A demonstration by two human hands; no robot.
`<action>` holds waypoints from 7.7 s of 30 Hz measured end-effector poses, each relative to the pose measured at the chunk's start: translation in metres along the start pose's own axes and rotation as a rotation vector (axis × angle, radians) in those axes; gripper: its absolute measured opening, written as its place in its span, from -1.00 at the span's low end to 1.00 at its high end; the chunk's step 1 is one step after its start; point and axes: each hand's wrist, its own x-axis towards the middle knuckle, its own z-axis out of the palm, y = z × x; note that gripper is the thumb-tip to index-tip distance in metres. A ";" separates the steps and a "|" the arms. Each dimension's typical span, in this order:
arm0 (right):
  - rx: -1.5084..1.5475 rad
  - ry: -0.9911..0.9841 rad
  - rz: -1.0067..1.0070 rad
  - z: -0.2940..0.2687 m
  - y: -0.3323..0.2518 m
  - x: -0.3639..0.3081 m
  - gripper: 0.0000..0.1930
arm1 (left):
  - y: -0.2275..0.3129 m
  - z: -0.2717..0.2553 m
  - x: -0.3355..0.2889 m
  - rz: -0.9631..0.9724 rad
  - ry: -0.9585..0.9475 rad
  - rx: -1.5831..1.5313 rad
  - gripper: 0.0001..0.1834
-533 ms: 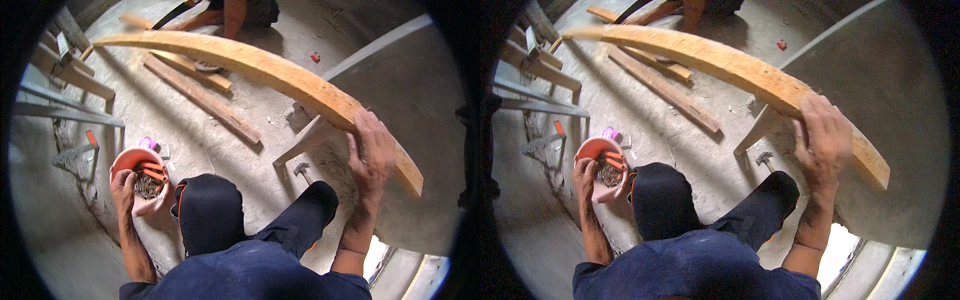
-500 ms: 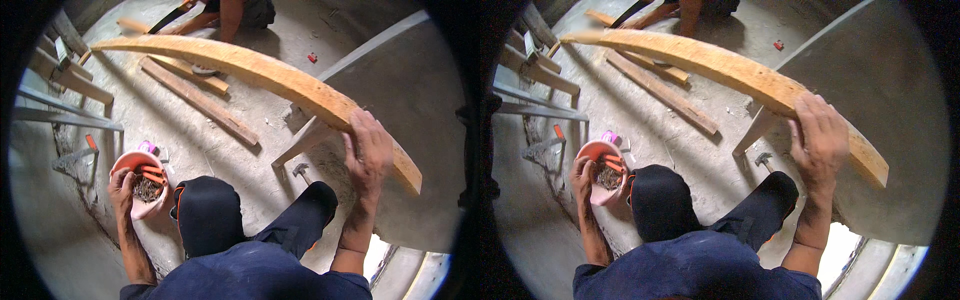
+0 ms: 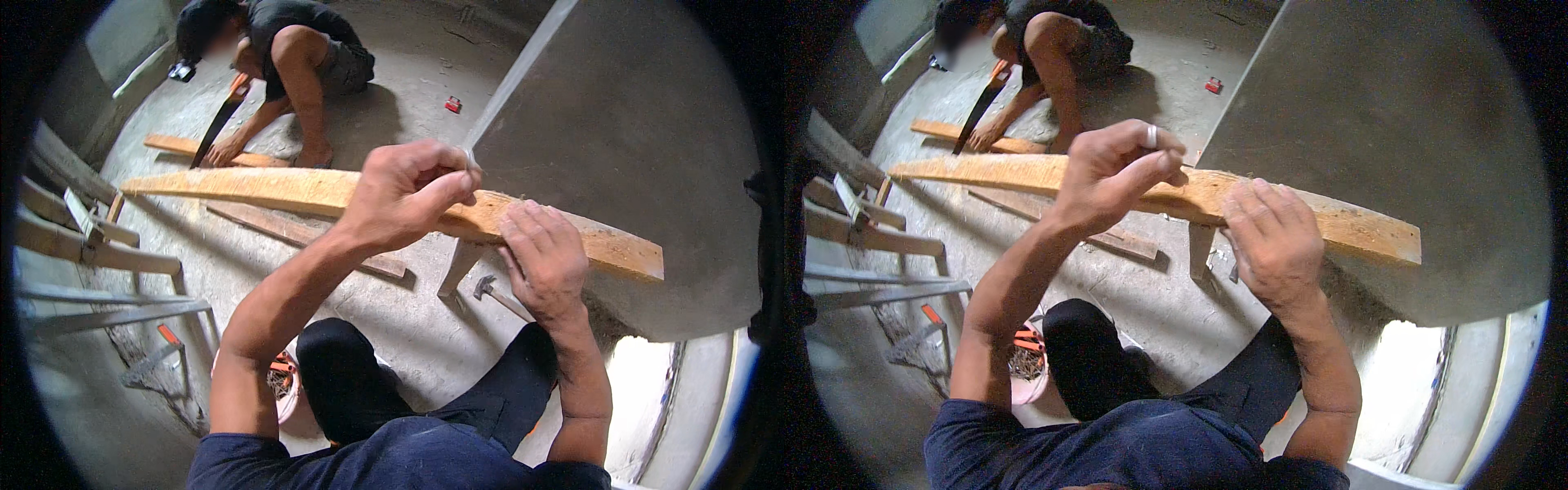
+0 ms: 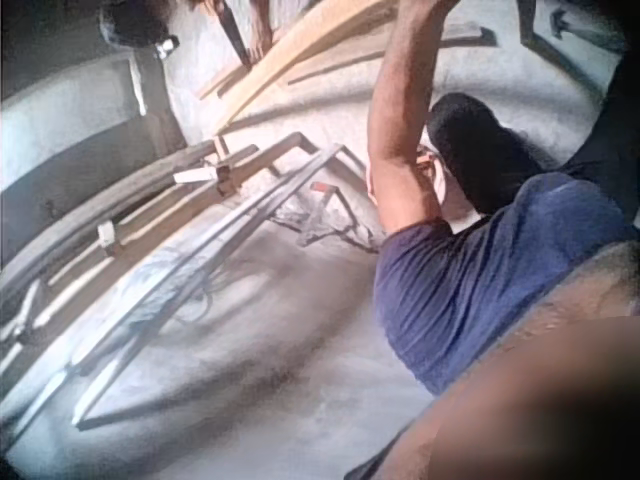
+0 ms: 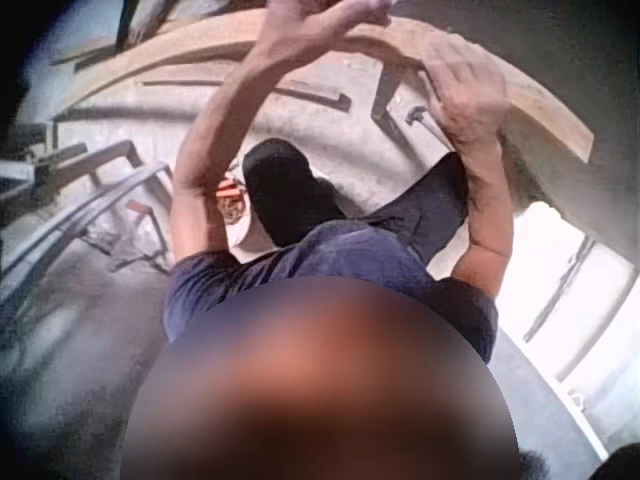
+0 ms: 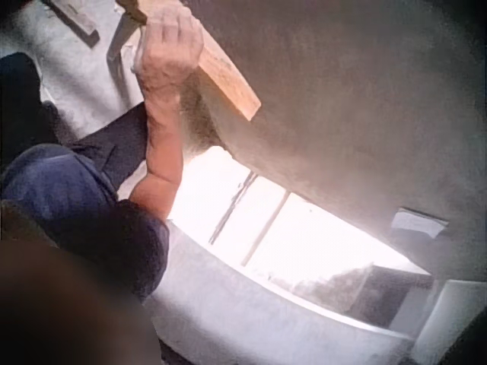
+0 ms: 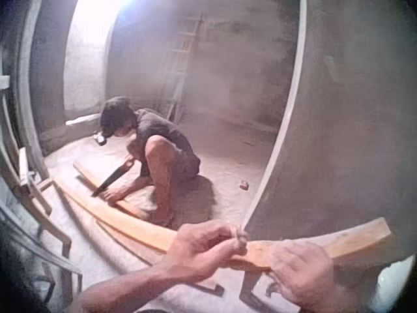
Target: The person kneels on the floor and assembles a curved wooden frame by aligning pieces and hammering nails to join them. A coworker saws wood nearby while the person retrieves nails from a bucket and secures the frame components.
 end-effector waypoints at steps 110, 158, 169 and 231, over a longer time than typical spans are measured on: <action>0.118 -0.649 0.314 -0.136 0.064 -0.019 -0.68 | -0.014 -0.008 0.041 0.076 -0.470 0.712 -0.19; -0.004 -0.534 0.309 -0.121 0.047 -0.041 -0.63 | -0.017 0.015 0.047 -0.104 -0.616 0.903 -0.27; 0.071 -0.604 0.435 -0.121 0.045 -0.043 -0.63 | -0.021 -0.017 0.061 -0.438 -0.910 0.548 -0.05; 0.007 -0.525 0.249 -0.174 0.092 0.017 -0.68 | -0.030 -0.019 0.050 -0.386 -0.758 0.474 -0.30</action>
